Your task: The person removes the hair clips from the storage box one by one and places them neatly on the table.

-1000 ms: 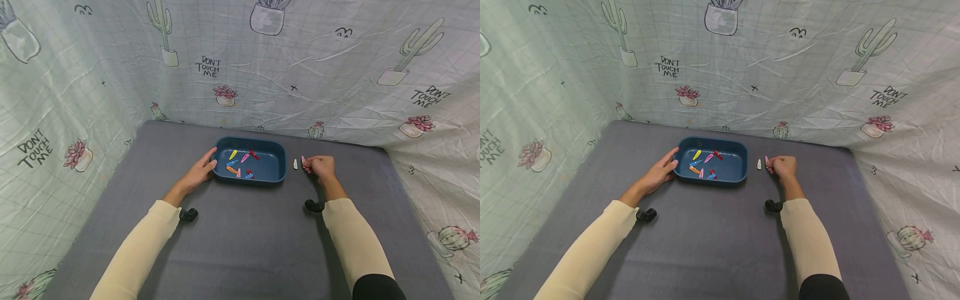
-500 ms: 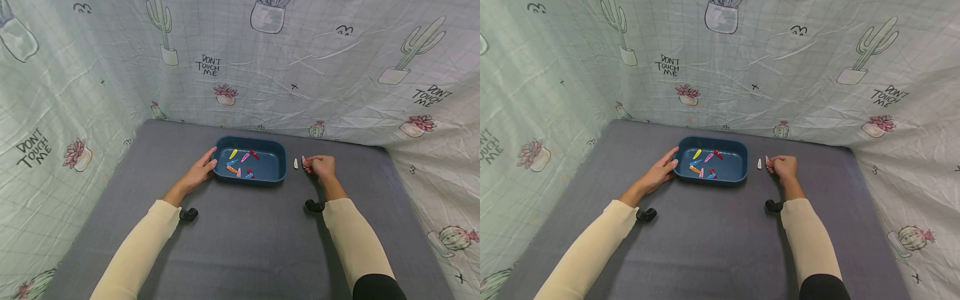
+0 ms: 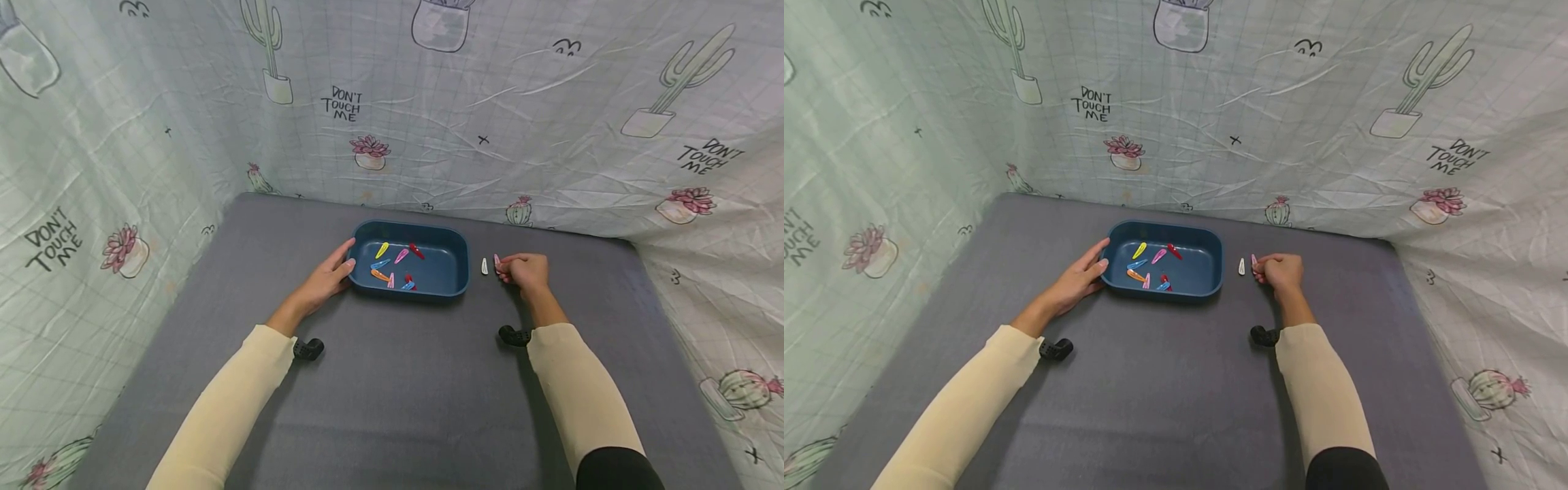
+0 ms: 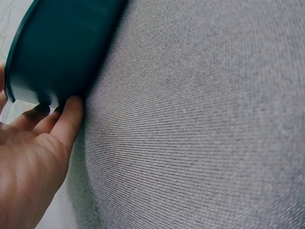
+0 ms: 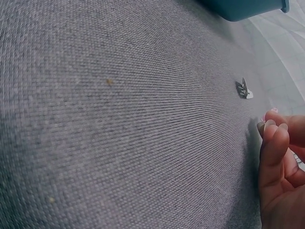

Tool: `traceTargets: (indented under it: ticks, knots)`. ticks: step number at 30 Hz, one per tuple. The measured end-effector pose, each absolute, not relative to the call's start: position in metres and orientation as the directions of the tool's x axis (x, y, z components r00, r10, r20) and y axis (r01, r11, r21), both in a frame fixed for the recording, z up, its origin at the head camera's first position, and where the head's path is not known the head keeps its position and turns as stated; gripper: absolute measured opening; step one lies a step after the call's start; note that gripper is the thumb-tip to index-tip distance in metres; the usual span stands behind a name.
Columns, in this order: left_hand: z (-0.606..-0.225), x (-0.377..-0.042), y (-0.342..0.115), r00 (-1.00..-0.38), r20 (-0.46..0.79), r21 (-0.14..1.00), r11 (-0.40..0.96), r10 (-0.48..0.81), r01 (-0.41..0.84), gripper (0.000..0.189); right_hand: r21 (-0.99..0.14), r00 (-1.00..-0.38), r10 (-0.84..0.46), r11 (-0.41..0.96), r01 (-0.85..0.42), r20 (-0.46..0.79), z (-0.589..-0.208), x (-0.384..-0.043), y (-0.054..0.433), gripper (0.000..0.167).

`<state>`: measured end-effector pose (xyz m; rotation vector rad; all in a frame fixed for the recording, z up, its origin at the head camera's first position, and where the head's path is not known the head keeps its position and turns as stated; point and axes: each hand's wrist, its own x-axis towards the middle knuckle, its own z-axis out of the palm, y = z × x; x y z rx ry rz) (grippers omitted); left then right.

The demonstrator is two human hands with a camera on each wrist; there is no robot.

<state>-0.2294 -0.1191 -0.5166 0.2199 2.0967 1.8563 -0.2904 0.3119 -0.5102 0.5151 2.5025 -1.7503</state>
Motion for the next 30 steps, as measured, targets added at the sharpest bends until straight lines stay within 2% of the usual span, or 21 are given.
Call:
traceTargets:
  ticks: [3, 8, 16, 24, 30]
  knots:
    - [-0.5163, -0.2298, -0.1189, -0.933, -0.147, 0.985, 0.137, 0.329, -0.107, 0.062, -0.903, -0.943, 0.243, 0.311, 0.296, -0.226, -0.5101, -0.2904, 0.312, 0.02]
    - [-0.5142, -0.2284, -0.1184, -0.933, -0.145, 0.985, 0.14, 0.329, -0.104, 0.061, -0.903, -0.941, 0.247, 0.304, 0.303, -0.233, -0.5101, -0.2903, 0.313, 0.013]
    - [-0.5138, -0.2277, -0.1182, -0.936, -0.145, 0.984, 0.147, 0.322, -0.102, 0.061, -0.902, -0.942, 0.243, 0.31, 0.301, -0.231, -0.5097, -0.289, 0.3131, 0.015]
    - [-0.5149, -0.2288, -0.1182, -0.935, -0.14, 0.986, 0.136, 0.326, -0.1, 0.062, -0.903, -0.939, 0.252, 0.303, 0.306, -0.234, -0.5108, -0.2894, 0.3137, 0.009]
    - [-0.5164, -0.2295, -0.1191, -0.934, -0.136, 0.987, 0.129, 0.329, -0.098, 0.061, -0.898, -0.939, 0.251, 0.314, 0.307, -0.234, -0.5109, -0.2868, 0.3122, 0.016]
